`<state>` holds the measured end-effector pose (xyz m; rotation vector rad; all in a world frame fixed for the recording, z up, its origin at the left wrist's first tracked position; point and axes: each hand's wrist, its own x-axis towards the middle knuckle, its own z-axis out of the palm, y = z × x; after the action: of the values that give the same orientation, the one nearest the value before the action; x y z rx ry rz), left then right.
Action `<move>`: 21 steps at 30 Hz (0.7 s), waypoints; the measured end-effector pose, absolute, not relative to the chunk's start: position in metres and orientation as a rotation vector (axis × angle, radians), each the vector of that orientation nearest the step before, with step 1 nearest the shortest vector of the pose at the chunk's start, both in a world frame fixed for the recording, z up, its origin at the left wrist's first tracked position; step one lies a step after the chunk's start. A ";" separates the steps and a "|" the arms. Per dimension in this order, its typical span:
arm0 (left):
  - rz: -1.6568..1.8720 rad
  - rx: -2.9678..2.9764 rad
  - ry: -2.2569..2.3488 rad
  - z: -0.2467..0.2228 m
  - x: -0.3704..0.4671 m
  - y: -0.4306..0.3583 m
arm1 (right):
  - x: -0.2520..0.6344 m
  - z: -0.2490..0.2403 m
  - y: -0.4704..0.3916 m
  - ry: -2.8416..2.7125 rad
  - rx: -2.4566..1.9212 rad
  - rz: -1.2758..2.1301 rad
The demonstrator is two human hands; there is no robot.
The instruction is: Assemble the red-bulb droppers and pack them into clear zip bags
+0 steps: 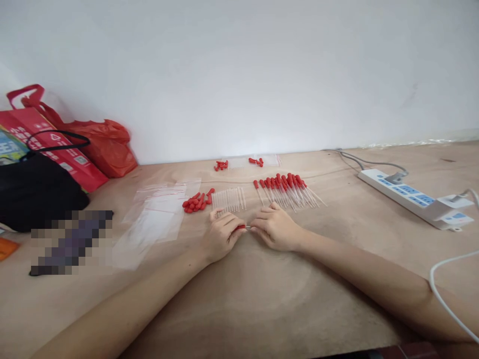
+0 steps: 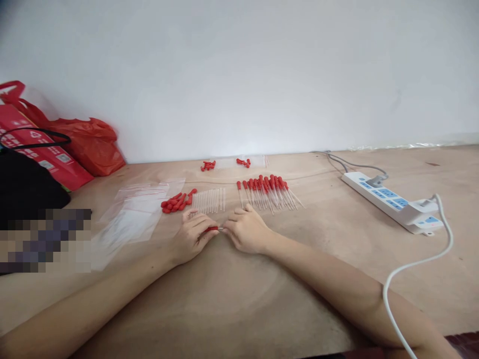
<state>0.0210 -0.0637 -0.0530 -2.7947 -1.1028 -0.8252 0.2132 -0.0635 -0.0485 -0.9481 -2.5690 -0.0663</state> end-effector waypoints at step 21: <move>-0.778 -2.893 -1.252 -0.055 0.011 -0.052 | 0.201 -0.042 0.027 -1.893 -2.067 0.147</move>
<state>0.0111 -0.0515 -0.0554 -2.8928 -1.2520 -0.7783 0.2013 0.0273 -0.0424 -2.0665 -1.8928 0.1467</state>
